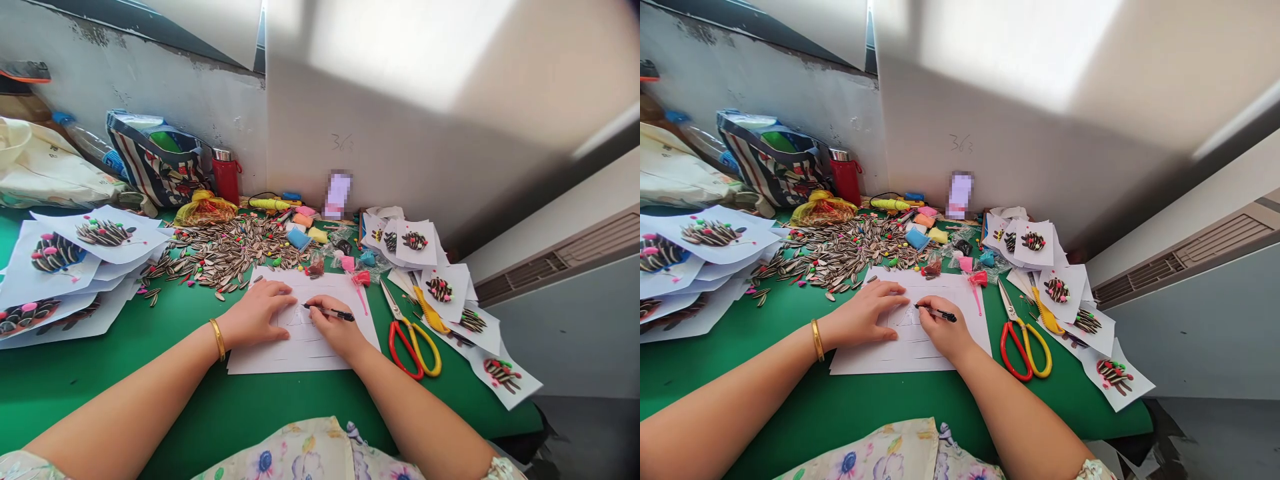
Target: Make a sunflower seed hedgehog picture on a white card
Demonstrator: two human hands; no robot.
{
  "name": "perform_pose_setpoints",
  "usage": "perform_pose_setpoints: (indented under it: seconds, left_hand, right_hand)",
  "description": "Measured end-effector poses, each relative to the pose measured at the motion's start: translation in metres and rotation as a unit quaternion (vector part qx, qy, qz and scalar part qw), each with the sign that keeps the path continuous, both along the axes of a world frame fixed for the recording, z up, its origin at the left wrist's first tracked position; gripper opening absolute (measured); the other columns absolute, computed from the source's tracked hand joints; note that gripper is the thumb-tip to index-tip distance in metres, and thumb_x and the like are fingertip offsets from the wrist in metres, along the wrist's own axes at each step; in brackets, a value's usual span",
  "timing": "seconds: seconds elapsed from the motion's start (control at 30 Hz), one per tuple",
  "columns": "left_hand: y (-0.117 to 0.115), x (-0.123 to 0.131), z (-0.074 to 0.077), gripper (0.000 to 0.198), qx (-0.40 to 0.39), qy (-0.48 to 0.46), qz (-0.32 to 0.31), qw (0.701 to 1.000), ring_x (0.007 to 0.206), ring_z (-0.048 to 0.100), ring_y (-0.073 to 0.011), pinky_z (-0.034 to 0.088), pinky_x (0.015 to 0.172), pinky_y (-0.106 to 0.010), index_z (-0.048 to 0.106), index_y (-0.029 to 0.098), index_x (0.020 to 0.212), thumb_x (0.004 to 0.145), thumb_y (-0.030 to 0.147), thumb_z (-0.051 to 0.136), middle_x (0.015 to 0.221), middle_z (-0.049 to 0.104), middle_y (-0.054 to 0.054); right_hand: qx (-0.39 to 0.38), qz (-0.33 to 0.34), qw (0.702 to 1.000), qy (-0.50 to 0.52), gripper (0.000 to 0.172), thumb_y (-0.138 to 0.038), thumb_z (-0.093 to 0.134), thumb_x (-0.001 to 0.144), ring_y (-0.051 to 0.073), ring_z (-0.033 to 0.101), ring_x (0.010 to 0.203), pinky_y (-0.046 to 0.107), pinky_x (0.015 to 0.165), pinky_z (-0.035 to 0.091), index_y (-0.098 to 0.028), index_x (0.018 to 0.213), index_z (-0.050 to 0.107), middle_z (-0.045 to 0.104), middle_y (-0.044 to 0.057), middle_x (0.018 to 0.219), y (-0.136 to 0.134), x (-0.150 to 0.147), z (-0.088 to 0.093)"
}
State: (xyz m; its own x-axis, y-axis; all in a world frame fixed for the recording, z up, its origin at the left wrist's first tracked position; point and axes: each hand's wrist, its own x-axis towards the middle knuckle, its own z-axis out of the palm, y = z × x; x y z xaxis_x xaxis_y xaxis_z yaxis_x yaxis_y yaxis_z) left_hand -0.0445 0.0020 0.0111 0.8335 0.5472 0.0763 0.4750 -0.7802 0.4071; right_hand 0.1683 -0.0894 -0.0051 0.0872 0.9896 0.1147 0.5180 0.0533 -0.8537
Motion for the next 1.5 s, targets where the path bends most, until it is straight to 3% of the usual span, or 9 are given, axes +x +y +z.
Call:
perform_pose_setpoints:
  seconds: [1.5]
  left_hand:
    - [0.0005, -0.0007, -0.0015, 0.066, 0.002, -0.011, -0.004, 1.0, 0.128, 0.047, -0.0337, 0.034, 0.111, -0.05, 0.064, 0.028, 0.127, 0.066, 0.044, 0.082, 0.138, 0.055, -0.009]
  right_hand:
    - [0.0, -0.012, 1.0, -0.017, 0.02, -0.027, 0.052, 0.087, 0.02, 0.064, 0.088, 0.033, 0.082, 0.05, -0.023, 0.096, 0.07, 0.072, 0.002, 0.094, 0.0017, 0.0035, 0.0023]
